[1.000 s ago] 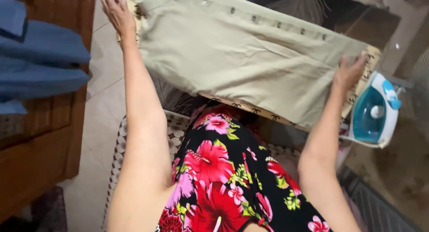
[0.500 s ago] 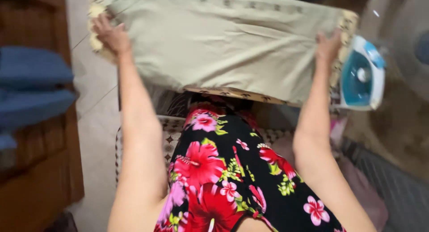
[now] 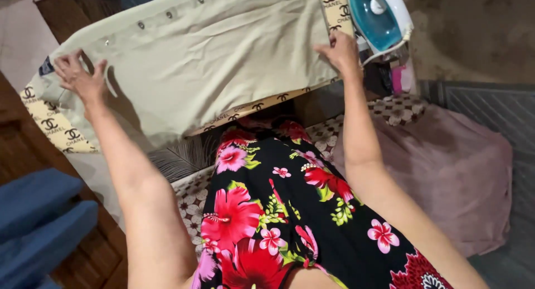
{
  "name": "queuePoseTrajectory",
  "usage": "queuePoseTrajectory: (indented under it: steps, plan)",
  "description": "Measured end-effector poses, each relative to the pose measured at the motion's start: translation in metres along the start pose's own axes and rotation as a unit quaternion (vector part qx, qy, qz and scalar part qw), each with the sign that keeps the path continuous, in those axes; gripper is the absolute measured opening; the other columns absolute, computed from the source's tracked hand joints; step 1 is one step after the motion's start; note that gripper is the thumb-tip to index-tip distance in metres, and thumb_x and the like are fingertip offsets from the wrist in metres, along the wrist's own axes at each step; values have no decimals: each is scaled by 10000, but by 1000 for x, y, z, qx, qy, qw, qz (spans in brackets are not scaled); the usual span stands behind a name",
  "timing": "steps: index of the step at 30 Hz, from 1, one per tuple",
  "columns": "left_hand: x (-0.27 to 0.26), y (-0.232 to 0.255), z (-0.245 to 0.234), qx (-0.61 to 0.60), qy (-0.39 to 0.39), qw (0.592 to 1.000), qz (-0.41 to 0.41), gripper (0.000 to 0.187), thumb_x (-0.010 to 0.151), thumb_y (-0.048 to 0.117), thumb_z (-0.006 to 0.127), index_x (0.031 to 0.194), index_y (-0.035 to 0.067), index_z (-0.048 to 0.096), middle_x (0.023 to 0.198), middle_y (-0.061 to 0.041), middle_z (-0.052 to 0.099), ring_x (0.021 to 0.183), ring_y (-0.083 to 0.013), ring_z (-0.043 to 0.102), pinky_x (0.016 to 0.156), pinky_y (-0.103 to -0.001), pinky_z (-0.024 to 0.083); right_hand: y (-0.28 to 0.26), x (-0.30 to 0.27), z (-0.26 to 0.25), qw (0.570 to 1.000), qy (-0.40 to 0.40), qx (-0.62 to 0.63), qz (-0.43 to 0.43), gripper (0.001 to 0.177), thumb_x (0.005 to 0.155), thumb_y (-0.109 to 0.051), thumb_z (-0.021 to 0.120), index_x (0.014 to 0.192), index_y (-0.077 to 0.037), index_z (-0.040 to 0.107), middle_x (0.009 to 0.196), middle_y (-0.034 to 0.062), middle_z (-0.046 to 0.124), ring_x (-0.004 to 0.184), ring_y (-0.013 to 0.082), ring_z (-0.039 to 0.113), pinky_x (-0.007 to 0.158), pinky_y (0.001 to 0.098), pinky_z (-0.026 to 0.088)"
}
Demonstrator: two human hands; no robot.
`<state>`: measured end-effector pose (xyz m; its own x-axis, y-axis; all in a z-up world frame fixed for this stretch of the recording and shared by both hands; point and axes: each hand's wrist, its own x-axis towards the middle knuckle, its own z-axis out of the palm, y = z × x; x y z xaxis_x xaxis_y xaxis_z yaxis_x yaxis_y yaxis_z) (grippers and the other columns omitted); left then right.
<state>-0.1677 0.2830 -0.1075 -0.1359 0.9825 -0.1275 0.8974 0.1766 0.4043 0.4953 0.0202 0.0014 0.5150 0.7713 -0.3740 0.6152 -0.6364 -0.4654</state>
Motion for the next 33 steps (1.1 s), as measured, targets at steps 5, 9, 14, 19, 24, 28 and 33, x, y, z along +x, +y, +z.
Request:
queuePoseTrajectory:
  steps: [5,9,14,19,24,28,33]
  plan:
    - [-4,52,-16,12,56,997,56,647,718,249,1053,1150,153,581,1294,-171,490,1236,-455,450,1028,-716,274,-6,-40,-11,993,41,-108,-24,300,747,-260,879,875,-52,704,819,158,677,699,368,627,664,498,515]
    - [11,50,-11,-12,41,997,62,496,738,227,1009,1018,129,612,1260,-151,515,1216,-448,438,1004,-771,240,-10,-27,-7,976,109,-167,-88,284,743,-239,873,888,-67,699,1001,141,678,1022,373,598,877,496,490]
    - [28,55,-10,-4,-1,999,36,345,827,301,961,893,115,678,1224,-104,490,1230,-366,453,1059,-703,234,-31,86,22,970,167,-65,-165,425,897,-438,802,816,-71,603,842,110,619,813,321,553,727,451,476]
    - [20,76,-27,1,-15,1000,19,277,904,252,906,867,100,677,1186,-83,503,1182,-334,476,1069,-674,291,-70,154,36,947,234,-3,-222,329,774,-310,858,844,-102,613,889,88,660,839,311,594,758,433,500]
    - [23,65,0,98,134,982,93,270,880,280,915,817,145,690,1018,-48,620,892,-254,575,880,-499,471,-92,135,29,920,323,1,-221,311,786,-198,852,894,-94,580,846,7,661,781,248,583,698,398,469]
    - [12,80,3,112,175,972,107,265,840,192,922,834,124,666,1033,-54,582,908,-276,560,880,-482,466,-140,95,60,879,422,-111,-191,408,884,-321,842,1108,-128,560,1121,57,611,1056,265,595,826,464,534]
    - [-2,89,21,115,240,964,13,215,924,311,814,925,199,631,1116,2,565,993,-241,592,843,-376,585,-192,-26,159,828,-30,-209,-519,677,1087,-595,296,1644,-220,205,1708,-42,96,1571,194,76,1313,472,122]
